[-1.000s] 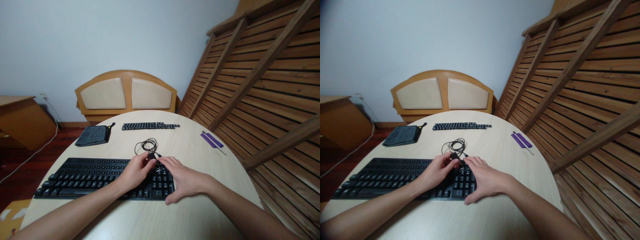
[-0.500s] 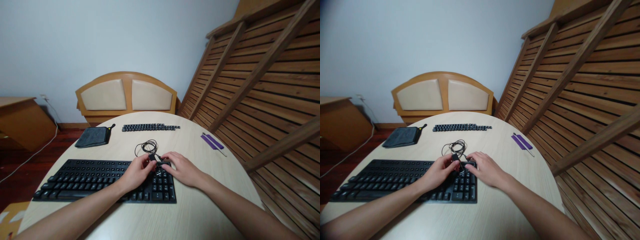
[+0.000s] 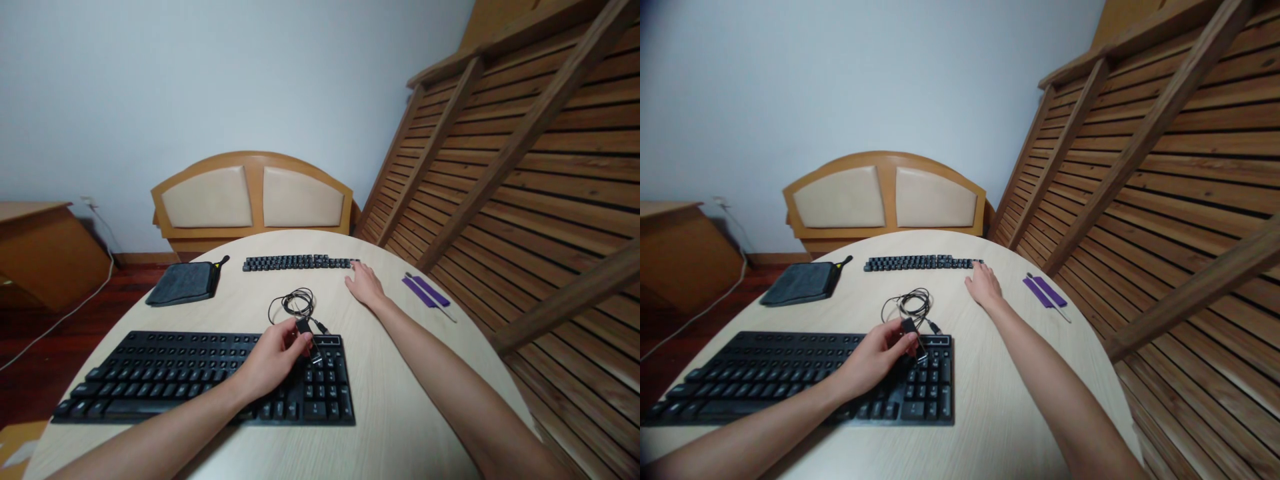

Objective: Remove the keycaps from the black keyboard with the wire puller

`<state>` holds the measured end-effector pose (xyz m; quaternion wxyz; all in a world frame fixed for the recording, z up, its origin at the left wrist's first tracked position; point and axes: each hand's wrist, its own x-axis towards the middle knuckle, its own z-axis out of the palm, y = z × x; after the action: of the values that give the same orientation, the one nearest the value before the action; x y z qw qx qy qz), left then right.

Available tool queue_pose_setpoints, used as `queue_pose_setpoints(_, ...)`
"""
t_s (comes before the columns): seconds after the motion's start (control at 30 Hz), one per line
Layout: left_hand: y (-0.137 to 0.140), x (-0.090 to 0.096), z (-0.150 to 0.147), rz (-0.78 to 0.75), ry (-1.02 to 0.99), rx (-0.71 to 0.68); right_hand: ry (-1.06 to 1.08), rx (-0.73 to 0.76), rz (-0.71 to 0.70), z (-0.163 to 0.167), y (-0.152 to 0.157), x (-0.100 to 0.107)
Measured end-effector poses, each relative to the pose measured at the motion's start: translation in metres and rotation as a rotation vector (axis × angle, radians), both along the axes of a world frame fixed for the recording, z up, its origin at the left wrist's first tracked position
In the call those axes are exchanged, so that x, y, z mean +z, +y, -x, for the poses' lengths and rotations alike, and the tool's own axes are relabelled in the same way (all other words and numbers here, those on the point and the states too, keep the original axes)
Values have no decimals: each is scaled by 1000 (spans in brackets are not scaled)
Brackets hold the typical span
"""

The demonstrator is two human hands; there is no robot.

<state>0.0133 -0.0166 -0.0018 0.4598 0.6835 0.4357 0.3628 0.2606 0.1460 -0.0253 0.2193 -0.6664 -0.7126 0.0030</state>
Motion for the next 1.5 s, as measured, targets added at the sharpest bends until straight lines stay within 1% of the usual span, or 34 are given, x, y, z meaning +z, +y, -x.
queue_pose_setpoints(0.17, 1, -1, -1, 17, -20, 1, -41, -43, -15, 9, 5, -7)
queue_pose_setpoints(0.5, -1, 0, 0, 15, -26, -7, -73, -57, -17, 10, 7, -10)
queue_pose_setpoints(0.77, 0, -1, 0, 9, -28, -1, -67, -55, -1, 13, 3, -6)
queue_pose_setpoints(0.93, 1, -3, 1, 1, -23, -6, -55, -46, 43, 12, -6, 5)
queue_pose_setpoints(1.03, 1, -3, 2, -4, 1, 0, -43, -6, 101, 10, -21, 19)
queue_pose_setpoints(1.1, 1, -3, 2, -4, 9, 4, -37, 52, 143, 10, -37, 30)
queue_pose_setpoints(1.23, 1, -4, 2, -17, 9, 1, -24, 209, 198, 16, -85, 49)
queue_pose_setpoints(1.3, 1, -4, 2, -24, 9, -3, 29, 314, 217, 18, -112, 56)
queue_pose_setpoints(1.33, 1, -4, 2, -26, 8, -5, 76, 372, 245, 18, -126, 58)
queue_pose_setpoints(1.4, 1, -3, 2, -25, 0, -5, 143, 499, 350, 16, -149, 62)
queue_pose_setpoints(1.5, 1, -1, 2, -21, -12, -1, 137, 643, 476, 11, -171, 64)
